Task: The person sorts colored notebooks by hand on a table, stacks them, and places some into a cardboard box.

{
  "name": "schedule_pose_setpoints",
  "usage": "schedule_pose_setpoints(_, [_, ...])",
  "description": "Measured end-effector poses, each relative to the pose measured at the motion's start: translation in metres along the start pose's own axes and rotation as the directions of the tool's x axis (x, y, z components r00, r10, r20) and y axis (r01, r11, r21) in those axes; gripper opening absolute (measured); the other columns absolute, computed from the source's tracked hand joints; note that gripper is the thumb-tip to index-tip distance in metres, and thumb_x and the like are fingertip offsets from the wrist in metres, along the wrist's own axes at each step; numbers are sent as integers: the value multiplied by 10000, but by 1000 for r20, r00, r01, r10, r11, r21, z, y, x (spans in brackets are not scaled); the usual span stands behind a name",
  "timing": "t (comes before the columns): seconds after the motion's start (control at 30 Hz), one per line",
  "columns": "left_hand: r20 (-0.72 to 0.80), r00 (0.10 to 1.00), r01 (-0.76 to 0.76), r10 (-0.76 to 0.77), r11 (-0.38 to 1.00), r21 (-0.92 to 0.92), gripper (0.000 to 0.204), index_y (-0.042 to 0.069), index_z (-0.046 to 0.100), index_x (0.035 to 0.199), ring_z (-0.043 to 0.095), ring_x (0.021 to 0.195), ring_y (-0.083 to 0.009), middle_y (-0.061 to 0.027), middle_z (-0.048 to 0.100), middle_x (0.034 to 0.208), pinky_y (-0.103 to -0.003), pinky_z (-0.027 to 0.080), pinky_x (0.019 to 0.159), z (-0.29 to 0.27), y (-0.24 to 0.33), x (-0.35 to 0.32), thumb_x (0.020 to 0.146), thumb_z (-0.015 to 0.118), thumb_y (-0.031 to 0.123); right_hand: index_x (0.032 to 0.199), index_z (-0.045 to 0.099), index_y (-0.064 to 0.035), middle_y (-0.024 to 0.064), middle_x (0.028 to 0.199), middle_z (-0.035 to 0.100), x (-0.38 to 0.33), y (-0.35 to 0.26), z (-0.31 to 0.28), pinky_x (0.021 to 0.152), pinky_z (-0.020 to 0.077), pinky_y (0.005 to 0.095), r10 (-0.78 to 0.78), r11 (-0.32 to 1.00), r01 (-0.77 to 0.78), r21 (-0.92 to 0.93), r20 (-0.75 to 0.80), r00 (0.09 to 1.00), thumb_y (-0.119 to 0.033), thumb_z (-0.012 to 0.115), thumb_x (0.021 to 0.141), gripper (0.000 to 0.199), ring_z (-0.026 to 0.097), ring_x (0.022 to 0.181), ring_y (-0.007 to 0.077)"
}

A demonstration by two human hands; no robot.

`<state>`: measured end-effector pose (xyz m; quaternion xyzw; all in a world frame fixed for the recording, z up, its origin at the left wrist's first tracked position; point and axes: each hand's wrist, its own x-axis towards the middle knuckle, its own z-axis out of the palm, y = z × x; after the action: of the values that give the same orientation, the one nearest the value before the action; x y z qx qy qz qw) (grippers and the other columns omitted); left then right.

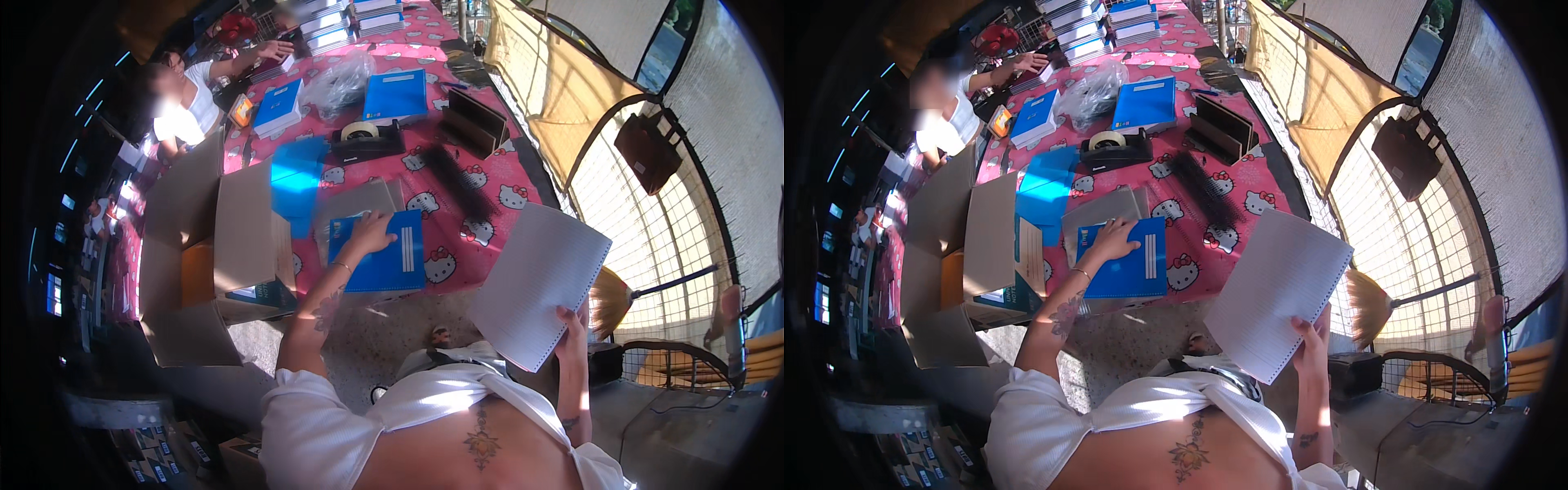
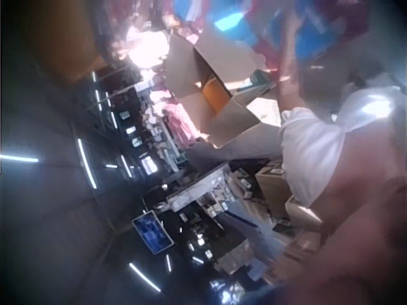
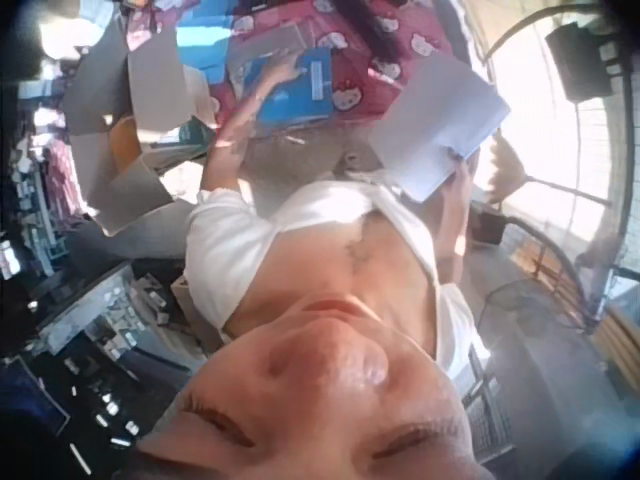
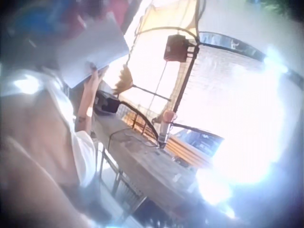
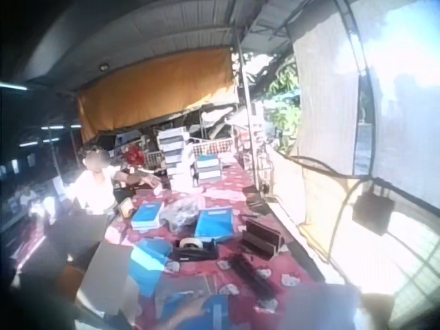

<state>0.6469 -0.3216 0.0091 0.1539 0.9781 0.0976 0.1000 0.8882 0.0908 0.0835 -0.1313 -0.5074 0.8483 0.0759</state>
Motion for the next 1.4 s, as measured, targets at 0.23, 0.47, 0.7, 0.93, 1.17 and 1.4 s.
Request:
schedule_pose_setpoints(0.23, [-38, 993, 111, -109, 992, 61, 861, 165, 529, 1339, 424, 1319, -415, -189, 450, 1386, -559, 354, 1079, -15, -10, 7, 610, 886, 453, 1303, 420, -6, 135, 1132, 559, 38, -58, -47, 848, 563, 379, -90, 989, 103, 102, -127, 988, -177, 670, 800, 587, 617, 1020, 217])
schedule_pose_setpoints(0.47, [-13, 930, 367, -367, 930, -19, 660, -9, 594, 1198, 606, 1133, -371, -212, 644, 1178, -426, 468, 961, -29, -59, -6, 679, 869, 292, 1225, 510, 55, 135, 1038, 625, 102, -107, -125, 732, 544, 308, 28, 999, -25, 39, -63, 998, -297, 660, 847, 537, 650, 910, 183])
schedule_pose_setpoints(0.7, [-447, 828, -97, -339, 698, -709, 435, -25, 505, 1367, 586, 1129, -213, -124, 622, 1221, -369, 444, 1012, -183, 151, 5, 986, 593, 167, 1391, 370, 32, 199, 1211, 541, 173, -177, -196, 874, 553, 362, 84, 996, -82, 39, -49, 995, -223, 657, 843, 669, 602, 1076, 243])
schedule_pose_setpoints(0.93, [-416, 909, -387, -6, 353, -852, 371, -10, 573, 1283, 625, 929, -110, -65, 676, 1104, -277, 498, 837, -149, 443, 140, 960, 642, 157, 1279, 322, -16, 147, 1142, 535, 242, -202, -193, 890, 546, 370, 147, 983, -165, 85, 186, 972, -118, 662, 830, 572, 598, 1033, 210])
schedule_pose_setpoints(1.17, [-333, 927, -200, -173, 524, -828, 556, -16, 522, 1288, 621, 999, -152, -104, 631, 1163, -289, 518, 837, -49, 467, 244, 884, 761, 283, 1278, 384, -69, 61, 1039, 589, 319, -181, -202, 715, 594, 285, 186, 950, -269, 155, 411, 893, -259, 627, 927, 467, 651, 856, 105])
schedule_pose_setpoints(1.4, [352, 931, 311, -96, -297, -903, 482, 57, 559, 1309, 660, 919, -107, -63, 668, 1112, -251, 553, 800, -38, 424, 290, 984, 593, 411, 1254, 504, -5, 68, 999, 631, 446, -177, -161, 662, 586, 257, 248, 951, -302, 66, 421, 872, -314, 649, 865, 518, 664, 820, 123])
